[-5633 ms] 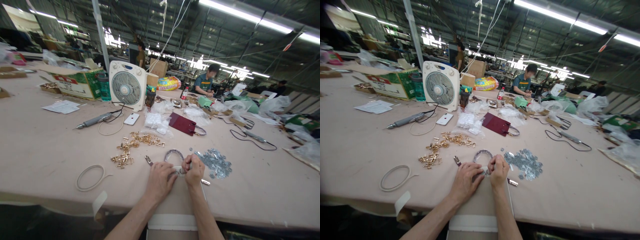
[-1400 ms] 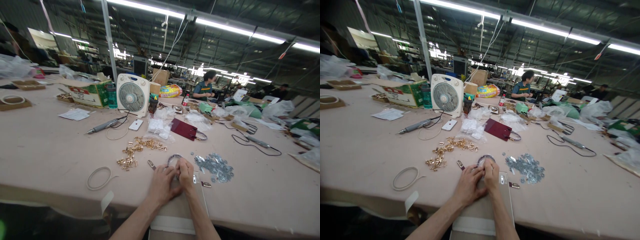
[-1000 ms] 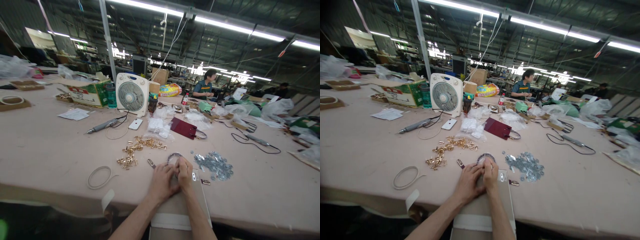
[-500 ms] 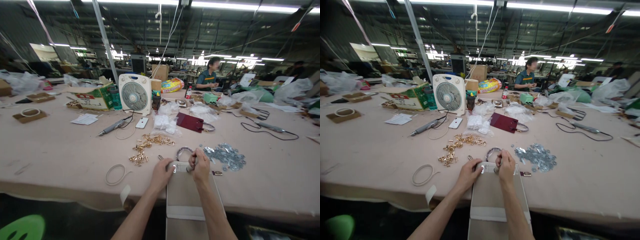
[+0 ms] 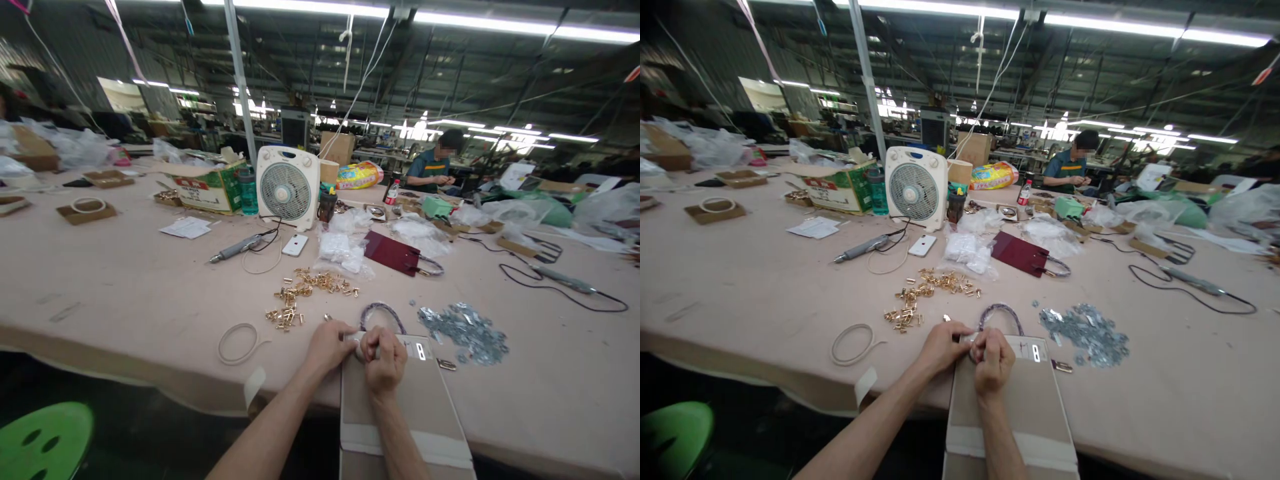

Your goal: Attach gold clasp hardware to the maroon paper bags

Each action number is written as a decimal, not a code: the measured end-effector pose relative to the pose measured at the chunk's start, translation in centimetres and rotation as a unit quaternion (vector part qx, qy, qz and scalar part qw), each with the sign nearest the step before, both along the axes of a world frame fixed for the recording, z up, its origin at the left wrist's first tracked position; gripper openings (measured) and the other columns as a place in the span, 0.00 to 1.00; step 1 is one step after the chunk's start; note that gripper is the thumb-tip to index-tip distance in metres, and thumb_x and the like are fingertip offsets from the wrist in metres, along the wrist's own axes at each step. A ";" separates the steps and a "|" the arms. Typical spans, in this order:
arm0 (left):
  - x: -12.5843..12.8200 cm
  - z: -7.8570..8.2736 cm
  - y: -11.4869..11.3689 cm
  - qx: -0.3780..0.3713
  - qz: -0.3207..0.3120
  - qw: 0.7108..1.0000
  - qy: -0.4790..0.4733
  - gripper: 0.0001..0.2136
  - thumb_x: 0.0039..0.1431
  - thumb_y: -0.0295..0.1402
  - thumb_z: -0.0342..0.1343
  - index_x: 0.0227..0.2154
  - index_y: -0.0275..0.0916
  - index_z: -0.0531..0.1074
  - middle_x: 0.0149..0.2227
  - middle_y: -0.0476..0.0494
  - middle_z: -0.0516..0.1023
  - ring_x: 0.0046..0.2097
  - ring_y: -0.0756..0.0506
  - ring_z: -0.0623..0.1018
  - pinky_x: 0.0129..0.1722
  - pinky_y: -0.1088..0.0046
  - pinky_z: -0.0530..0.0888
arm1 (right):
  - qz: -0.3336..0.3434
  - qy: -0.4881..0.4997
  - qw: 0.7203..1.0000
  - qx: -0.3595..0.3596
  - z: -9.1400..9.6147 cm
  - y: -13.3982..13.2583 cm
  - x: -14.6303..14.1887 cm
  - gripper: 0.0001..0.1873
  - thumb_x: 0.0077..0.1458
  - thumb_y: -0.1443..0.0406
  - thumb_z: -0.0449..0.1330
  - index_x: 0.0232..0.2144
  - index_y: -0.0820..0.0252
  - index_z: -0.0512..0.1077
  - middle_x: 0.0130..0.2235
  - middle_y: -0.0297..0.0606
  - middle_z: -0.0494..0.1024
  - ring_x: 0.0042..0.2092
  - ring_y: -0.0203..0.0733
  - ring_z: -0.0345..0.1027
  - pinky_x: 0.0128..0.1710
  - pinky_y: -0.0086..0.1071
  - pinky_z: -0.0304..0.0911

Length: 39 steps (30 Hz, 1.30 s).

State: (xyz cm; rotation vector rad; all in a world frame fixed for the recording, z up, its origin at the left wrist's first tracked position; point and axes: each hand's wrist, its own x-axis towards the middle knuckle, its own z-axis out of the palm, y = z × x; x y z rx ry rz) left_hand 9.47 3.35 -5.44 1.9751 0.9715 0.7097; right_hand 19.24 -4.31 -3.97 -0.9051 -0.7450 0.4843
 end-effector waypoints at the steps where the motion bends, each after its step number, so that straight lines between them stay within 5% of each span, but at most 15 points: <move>1: 0.0 0.1 0.1 -0.001 -0.003 1.000 0.000 0.12 0.53 0.34 0.64 0.41 0.47 0.85 0.42 0.48 0.87 0.46 0.41 0.83 0.49 0.67 0.77 | -0.011 -0.017 1.000 -0.001 -0.2 0.0 -0.1 0.22 0.69 0.56 0.55 0.22 0.56 0.67 0.19 0.28 0.60 0.20 0.34 0.53 0.20 0.30 0.48; 13: -0.9 0.7 0.3 0.022 -0.061 0.998 0.007 0.11 0.60 0.34 0.54 0.29 0.42 0.83 0.33 0.46 0.84 0.39 0.43 0.79 0.43 0.69 0.74 | -0.117 -0.249 0.955 -0.113 -0.5 2.2 -0.5 0.22 0.68 0.56 0.53 0.22 0.56 0.68 0.20 0.31 0.66 0.23 0.37 0.59 0.27 0.34 0.54; 16: -1.4 0.3 -0.7 0.060 -0.060 0.996 -0.004 0.10 0.55 0.32 0.60 0.39 0.44 0.82 0.44 0.44 0.83 0.47 0.39 0.79 0.51 0.64 0.74 | -0.093 -0.237 0.958 -0.135 -0.1 3.0 -0.1 0.23 0.68 0.54 0.55 0.21 0.56 0.66 0.21 0.31 0.66 0.24 0.37 0.60 0.27 0.33 0.55; 19: -1.6 -0.2 -1.8 0.104 -0.046 0.993 -0.021 0.21 0.50 0.35 0.68 0.49 0.46 0.78 0.52 0.42 0.79 0.53 0.37 0.75 0.56 0.60 0.72 | -0.032 -0.154 0.978 -0.135 0.3 3.3 0.9 0.23 0.67 0.51 0.57 0.23 0.57 0.67 0.20 0.29 0.64 0.22 0.34 0.57 0.22 0.30 0.54; 25: -1.5 -1.1 -2.1 0.090 -0.037 0.995 0.009 0.33 0.43 0.43 0.77 0.53 0.45 0.76 0.54 0.41 0.77 0.54 0.35 0.74 0.56 0.56 0.73 | -0.028 0.021 0.997 -0.062 1.2 4.8 2.9 0.23 0.63 0.49 0.60 0.25 0.58 0.67 0.17 0.22 0.57 0.16 0.29 0.50 0.15 0.24 0.46; 32: -1.4 -1.4 -2.1 0.093 -0.038 0.995 0.016 0.27 0.49 0.41 0.74 0.52 0.45 0.76 0.56 0.42 0.76 0.56 0.36 0.73 0.56 0.56 0.74 | 0.057 -0.036 0.983 -0.171 1.6 7.1 2.2 0.24 0.61 0.47 0.60 0.22 0.58 0.66 0.15 0.23 0.58 0.16 0.30 0.49 0.15 0.26 0.45; 39: -1.4 -1.7 -2.1 0.110 -0.047 0.993 -0.022 0.24 0.51 0.36 0.72 0.52 0.46 0.76 0.55 0.43 0.76 0.55 0.37 0.74 0.55 0.59 0.73 | 0.018 -0.209 0.969 -0.131 0.5 4.1 1.5 0.24 0.67 0.53 0.56 0.21 0.58 0.66 0.19 0.29 0.64 0.23 0.34 0.58 0.24 0.29 0.56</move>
